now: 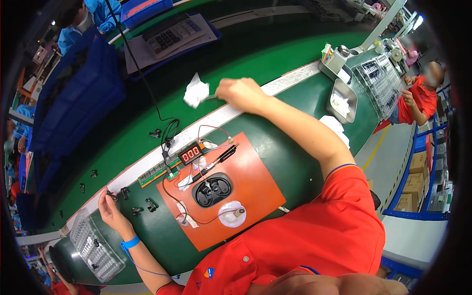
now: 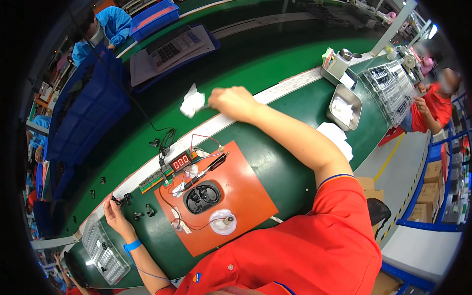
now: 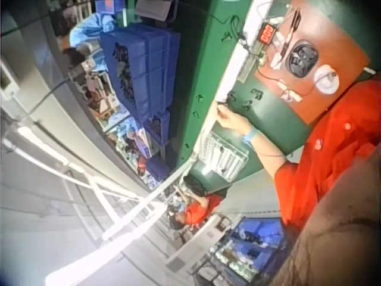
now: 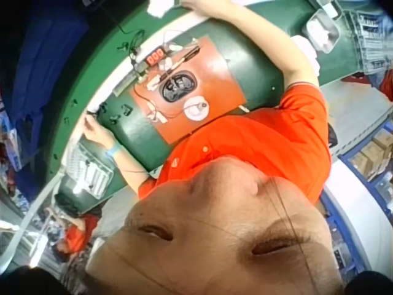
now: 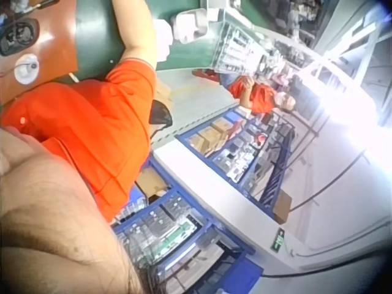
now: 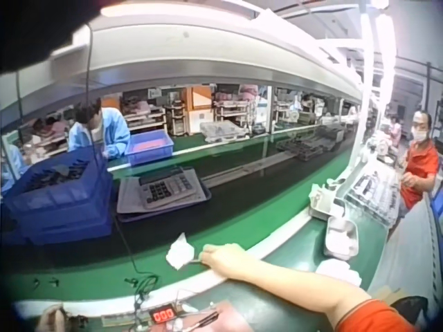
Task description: The person tests small electronic components on a testing fixture, cleans components using tweezers and a cloth, and inserts components into the fixture to test them.
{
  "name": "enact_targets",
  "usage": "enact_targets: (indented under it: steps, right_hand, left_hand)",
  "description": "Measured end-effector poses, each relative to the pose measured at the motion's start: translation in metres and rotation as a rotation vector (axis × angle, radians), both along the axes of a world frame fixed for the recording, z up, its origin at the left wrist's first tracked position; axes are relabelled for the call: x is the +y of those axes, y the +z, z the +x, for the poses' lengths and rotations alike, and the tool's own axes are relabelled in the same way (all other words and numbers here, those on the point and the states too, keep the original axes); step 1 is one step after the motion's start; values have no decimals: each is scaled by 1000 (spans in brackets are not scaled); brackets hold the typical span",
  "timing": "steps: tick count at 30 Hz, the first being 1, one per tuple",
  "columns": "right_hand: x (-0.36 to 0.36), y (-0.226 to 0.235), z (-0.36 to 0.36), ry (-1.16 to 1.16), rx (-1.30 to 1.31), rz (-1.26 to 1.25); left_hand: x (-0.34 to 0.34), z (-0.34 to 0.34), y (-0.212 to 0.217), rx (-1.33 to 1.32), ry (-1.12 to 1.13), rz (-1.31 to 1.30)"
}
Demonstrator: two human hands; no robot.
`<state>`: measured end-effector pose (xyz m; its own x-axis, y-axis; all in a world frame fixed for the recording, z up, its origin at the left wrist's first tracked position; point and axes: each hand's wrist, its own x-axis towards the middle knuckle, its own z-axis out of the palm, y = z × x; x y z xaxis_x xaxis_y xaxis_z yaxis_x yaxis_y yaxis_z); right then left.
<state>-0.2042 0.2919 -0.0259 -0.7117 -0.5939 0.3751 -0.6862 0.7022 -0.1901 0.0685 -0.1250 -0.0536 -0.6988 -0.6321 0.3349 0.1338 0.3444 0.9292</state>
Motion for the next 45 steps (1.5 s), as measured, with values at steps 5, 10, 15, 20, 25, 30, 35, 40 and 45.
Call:
enact_targets:
  steps: [5,10,15,20,25,30,35,40,45]
  right_hand:
    - [14,10,9,274,102,88]
    - [42,18,-13,189,65,137]
    - [5,14,7,305,42,131]
    - [81,9,-40,-227,88,134]
    - [132,41,-12,-288,213,-328]
    - [154,73,50,-366,83,-452]
    - [158,63,91,-442,-130,-535]
    - [148,17,111,-435,106,-188]
    - [120,-1,116,-476,212,69]
  left_hand:
    - [1,1,1,-17,5,-3]
    - [1,1,2,-7,6,-3]
    - [0,-3,1,-60,-1,-59]
    - [-2,0,1,1,-1,12]
    - [-1,-2,-2,-15,-10,27]
    - [8,0,6,5,-25,-5]
    - [11,-2,2,16,-44,-1]
    - [21,-9,6,54,-104,-12]
    - [19,-5,3,54,-168,11]
